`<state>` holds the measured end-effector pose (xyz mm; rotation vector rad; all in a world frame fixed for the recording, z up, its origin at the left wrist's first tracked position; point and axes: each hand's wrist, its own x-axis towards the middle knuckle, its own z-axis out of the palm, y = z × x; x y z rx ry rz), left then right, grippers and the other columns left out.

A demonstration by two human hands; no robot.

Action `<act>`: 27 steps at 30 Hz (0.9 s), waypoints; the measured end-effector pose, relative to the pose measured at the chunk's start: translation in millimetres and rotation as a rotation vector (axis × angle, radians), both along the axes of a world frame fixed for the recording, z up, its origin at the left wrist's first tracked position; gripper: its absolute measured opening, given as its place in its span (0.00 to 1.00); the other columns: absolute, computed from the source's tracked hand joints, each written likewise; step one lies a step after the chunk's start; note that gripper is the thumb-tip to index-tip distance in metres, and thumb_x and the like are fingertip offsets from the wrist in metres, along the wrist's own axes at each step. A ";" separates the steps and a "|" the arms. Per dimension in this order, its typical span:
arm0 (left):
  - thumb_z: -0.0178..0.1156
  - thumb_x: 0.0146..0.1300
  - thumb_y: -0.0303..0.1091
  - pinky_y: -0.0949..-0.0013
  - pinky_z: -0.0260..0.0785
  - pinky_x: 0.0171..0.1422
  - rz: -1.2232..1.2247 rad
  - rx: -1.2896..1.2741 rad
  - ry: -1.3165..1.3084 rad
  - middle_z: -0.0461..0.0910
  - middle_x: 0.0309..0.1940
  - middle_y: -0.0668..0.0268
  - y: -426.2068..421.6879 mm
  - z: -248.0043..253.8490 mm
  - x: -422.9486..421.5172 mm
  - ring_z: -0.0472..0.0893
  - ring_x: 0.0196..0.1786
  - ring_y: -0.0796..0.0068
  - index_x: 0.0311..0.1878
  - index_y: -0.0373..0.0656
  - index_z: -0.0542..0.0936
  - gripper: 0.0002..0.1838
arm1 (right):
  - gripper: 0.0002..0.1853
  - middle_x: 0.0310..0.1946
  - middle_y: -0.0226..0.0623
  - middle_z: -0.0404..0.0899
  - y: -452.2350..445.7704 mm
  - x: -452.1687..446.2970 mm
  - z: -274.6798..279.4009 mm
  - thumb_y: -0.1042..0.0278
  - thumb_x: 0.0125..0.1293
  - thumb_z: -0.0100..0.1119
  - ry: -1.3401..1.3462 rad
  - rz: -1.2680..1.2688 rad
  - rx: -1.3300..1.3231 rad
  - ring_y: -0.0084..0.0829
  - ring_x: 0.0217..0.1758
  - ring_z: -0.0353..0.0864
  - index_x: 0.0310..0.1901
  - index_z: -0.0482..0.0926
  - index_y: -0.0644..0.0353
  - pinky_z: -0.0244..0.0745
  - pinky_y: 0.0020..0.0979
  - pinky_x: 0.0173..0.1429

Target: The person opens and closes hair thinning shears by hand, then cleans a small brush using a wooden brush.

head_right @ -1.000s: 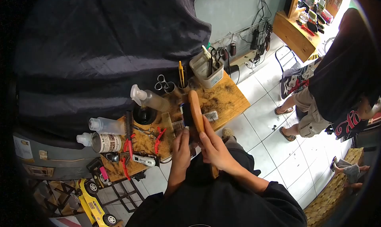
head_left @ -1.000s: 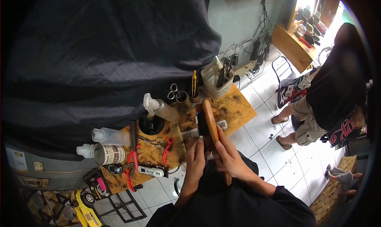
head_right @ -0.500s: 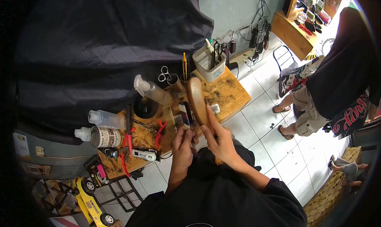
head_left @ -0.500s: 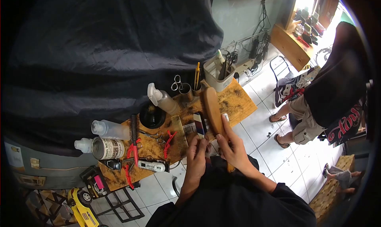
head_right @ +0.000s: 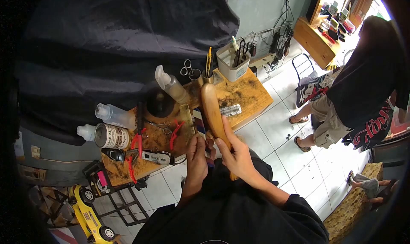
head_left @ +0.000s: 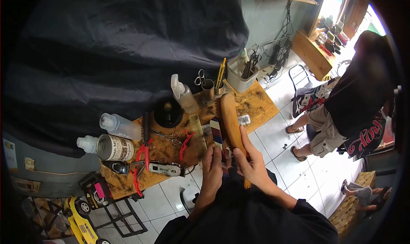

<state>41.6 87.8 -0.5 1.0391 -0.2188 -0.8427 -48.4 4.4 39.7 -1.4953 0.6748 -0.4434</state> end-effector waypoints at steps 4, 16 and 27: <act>0.41 0.75 0.38 0.82 0.61 0.27 0.031 0.091 -0.176 0.69 0.26 0.71 8.3 -4.4 -5.7 0.68 0.24 0.85 0.37 0.41 0.69 0.13 | 0.32 0.25 0.30 0.75 14.3 -1.5 -8.0 0.73 0.69 0.51 -0.039 0.064 -0.049 0.16 0.20 0.70 0.72 0.51 0.53 0.69 0.20 0.28; 0.40 0.75 0.43 0.80 0.48 0.21 -0.044 -0.066 0.263 0.61 0.18 0.74 35.0 3.7 -12.3 0.55 0.15 0.86 0.37 0.45 0.68 0.14 | 0.31 0.25 0.31 0.73 30.1 -10.4 -21.4 0.71 0.70 0.50 0.046 -0.245 -0.098 0.16 0.20 0.68 0.72 0.53 0.56 0.68 0.21 0.27; 0.39 0.75 0.41 0.82 0.53 0.21 0.095 0.102 0.088 0.63 0.21 0.73 12.0 0.3 -13.9 0.60 0.20 0.87 0.40 0.43 0.68 0.13 | 0.31 0.23 0.38 0.74 12.2 -2.1 -16.9 0.77 0.66 0.53 -0.165 0.050 -0.434 0.22 0.25 0.71 0.70 0.56 0.62 0.72 0.26 0.34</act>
